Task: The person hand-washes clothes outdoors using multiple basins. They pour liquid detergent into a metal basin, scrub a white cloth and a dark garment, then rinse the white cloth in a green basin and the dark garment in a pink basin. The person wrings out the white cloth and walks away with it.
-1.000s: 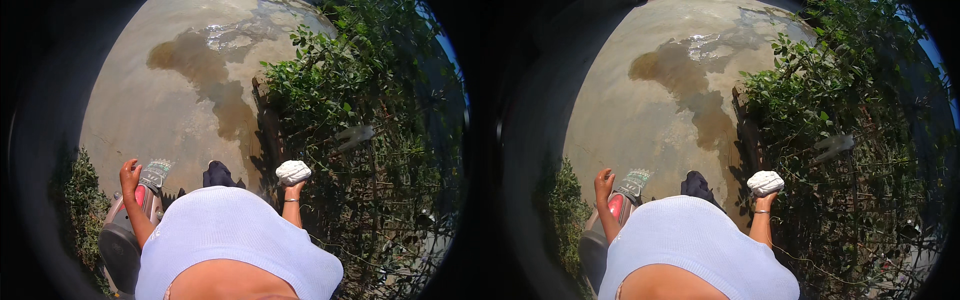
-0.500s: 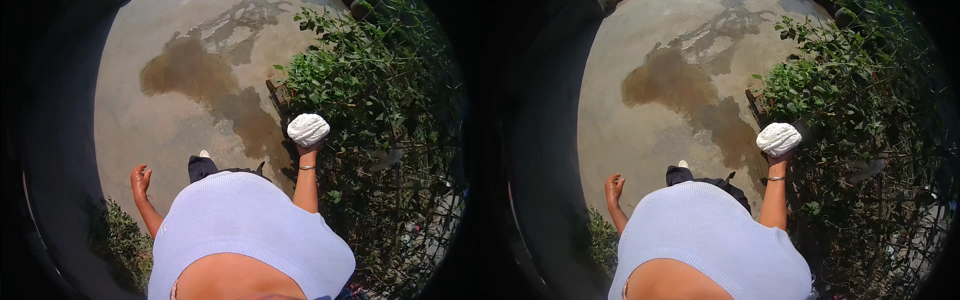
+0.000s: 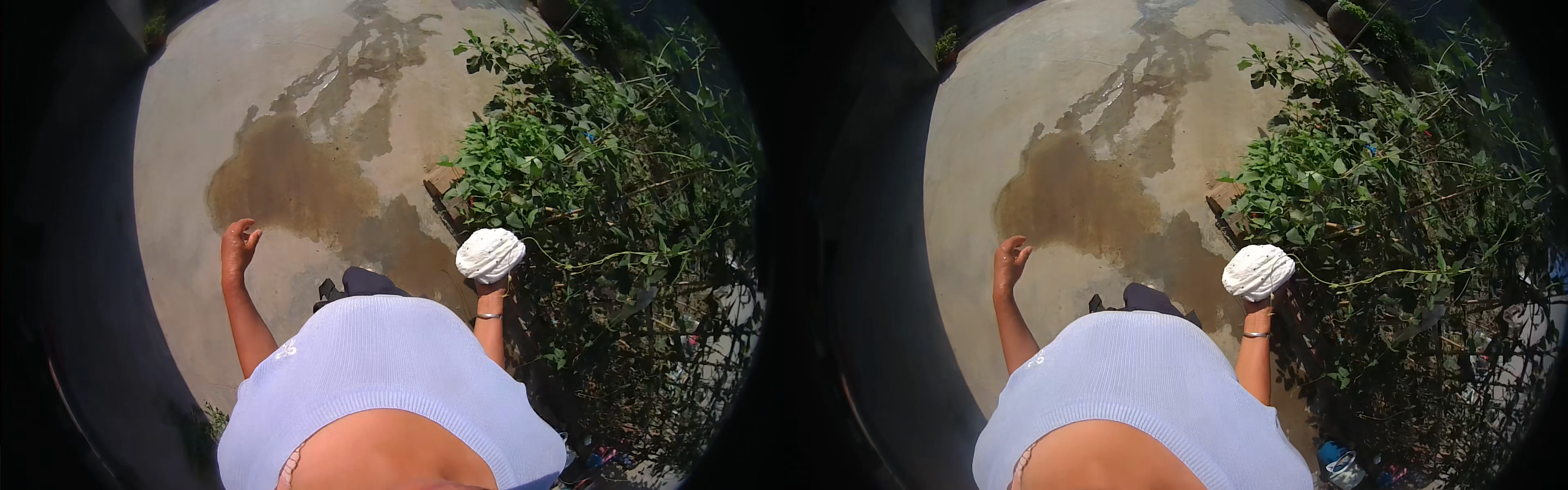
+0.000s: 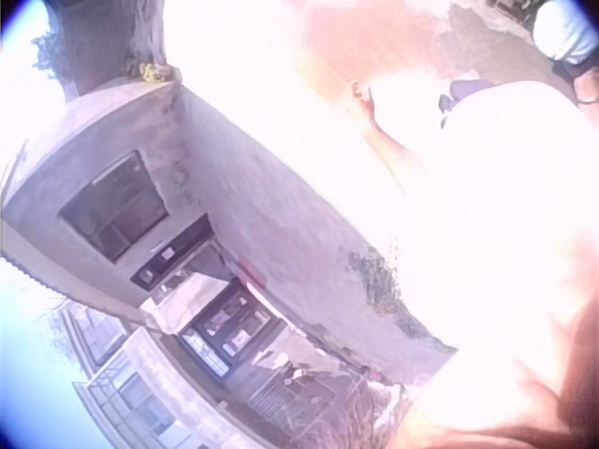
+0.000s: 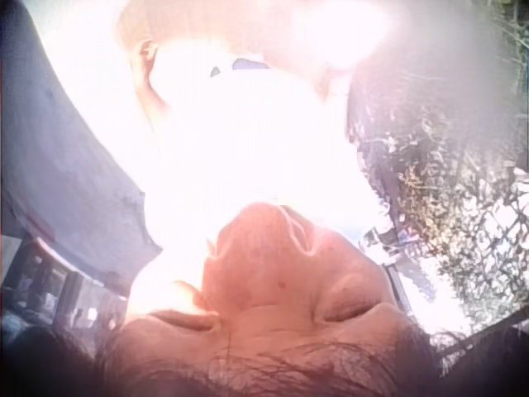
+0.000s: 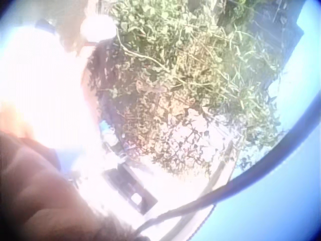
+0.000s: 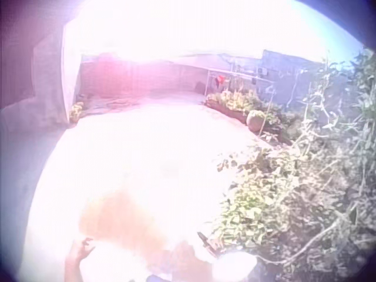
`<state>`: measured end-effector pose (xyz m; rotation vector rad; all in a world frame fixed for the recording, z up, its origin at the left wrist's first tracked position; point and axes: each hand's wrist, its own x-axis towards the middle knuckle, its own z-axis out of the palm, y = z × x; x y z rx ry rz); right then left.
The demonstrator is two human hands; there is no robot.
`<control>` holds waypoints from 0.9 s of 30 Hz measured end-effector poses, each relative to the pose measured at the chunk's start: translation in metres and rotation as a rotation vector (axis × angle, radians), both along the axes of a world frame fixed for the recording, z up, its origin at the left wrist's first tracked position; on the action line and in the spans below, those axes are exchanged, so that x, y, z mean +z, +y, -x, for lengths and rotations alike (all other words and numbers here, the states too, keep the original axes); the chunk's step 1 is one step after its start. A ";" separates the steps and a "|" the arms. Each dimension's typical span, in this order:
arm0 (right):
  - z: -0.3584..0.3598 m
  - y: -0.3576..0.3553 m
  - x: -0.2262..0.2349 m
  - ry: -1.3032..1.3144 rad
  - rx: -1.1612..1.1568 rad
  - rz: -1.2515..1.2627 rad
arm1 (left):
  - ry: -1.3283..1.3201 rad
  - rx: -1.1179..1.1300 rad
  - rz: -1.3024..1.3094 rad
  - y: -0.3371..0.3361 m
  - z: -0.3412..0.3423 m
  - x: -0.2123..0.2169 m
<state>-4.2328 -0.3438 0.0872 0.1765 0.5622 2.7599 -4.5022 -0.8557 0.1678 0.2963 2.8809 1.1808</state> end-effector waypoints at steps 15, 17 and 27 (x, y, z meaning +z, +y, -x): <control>0.530 0.167 0.064 -0.629 -0.126 -0.767 | -0.347 -0.236 -0.384 0.275 0.347 -0.073; 0.614 0.180 0.080 -0.633 -0.128 -0.827 | -0.554 -0.346 -0.590 0.357 0.412 -0.080; 0.844 0.364 0.153 -0.674 -0.174 -1.447 | -0.434 -0.556 -1.094 0.740 0.661 0.068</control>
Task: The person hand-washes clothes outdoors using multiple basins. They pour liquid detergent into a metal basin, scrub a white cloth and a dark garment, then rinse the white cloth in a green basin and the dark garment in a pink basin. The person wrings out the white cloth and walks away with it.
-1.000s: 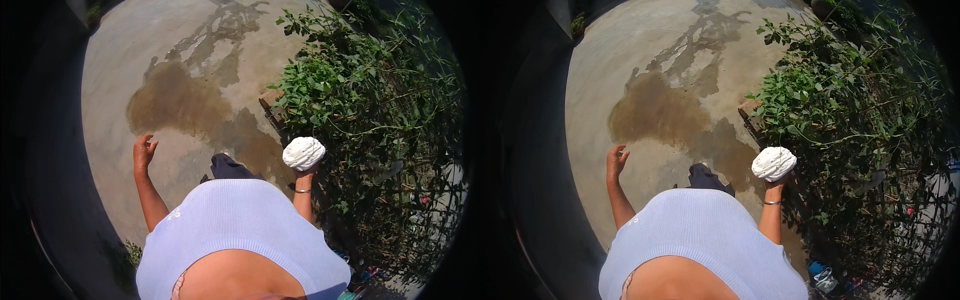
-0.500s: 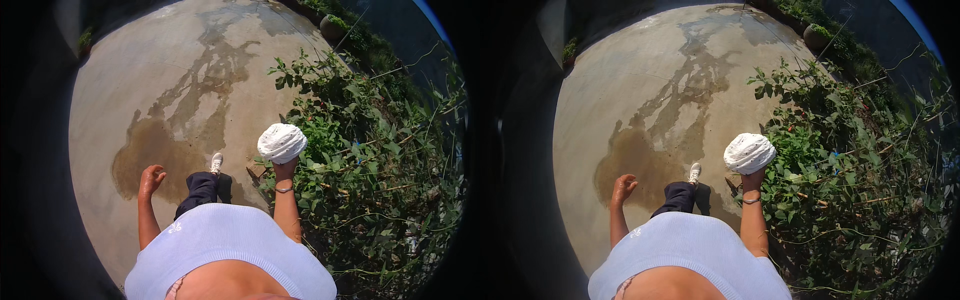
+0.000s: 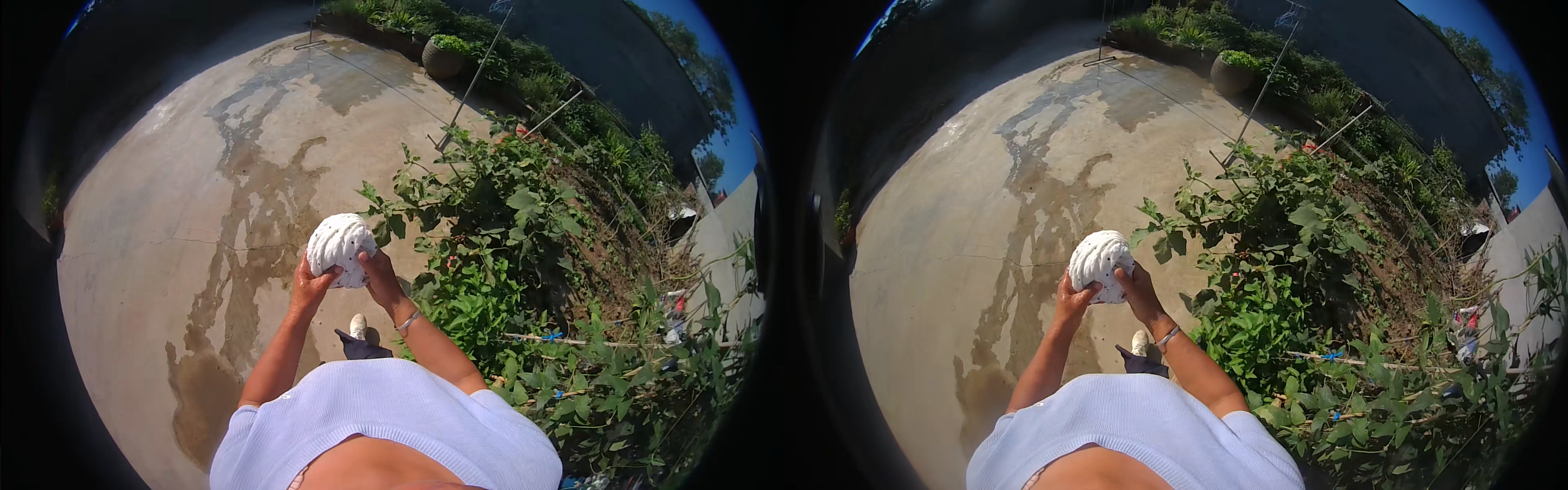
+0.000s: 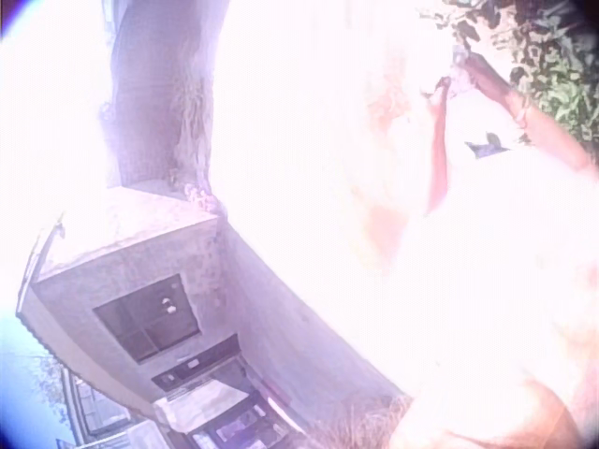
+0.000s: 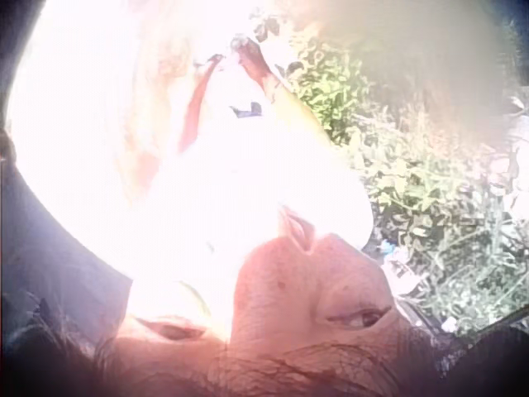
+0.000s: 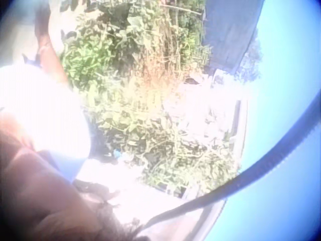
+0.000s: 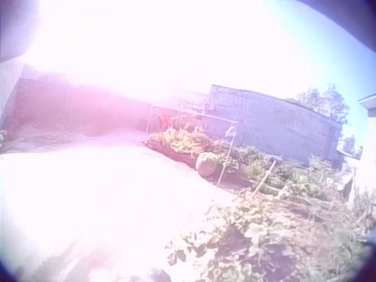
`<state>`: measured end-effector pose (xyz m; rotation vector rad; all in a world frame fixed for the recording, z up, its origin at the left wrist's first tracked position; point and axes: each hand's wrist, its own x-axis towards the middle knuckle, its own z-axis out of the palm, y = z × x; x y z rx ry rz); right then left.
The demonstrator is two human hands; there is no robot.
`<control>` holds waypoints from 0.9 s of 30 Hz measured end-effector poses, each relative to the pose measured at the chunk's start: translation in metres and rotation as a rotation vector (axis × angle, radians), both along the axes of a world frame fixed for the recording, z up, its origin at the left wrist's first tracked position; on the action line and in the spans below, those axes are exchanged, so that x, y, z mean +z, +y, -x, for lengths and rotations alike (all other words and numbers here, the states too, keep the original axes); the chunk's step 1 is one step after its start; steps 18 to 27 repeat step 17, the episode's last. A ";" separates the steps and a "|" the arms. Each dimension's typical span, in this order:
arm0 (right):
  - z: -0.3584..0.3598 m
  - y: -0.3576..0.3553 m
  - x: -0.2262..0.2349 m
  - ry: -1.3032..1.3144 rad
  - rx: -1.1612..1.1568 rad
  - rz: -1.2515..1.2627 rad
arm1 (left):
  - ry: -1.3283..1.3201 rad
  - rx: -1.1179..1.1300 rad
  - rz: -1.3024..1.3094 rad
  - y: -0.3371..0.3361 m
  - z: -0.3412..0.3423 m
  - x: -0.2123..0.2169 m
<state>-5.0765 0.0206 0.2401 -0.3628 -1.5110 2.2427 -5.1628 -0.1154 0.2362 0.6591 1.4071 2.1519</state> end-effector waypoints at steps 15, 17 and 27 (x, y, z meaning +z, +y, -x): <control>0.338 0.466 0.044 -0.020 -0.223 -0.970 | 0.219 -0.052 -0.068 0.382 0.414 0.097; 0.406 0.529 -0.014 -0.077 0.027 -0.741 | 0.036 -0.065 0.086 0.405 0.457 0.064; 0.406 0.529 -0.014 -0.077 0.027 -0.741 | 0.036 -0.065 0.086 0.405 0.457 0.064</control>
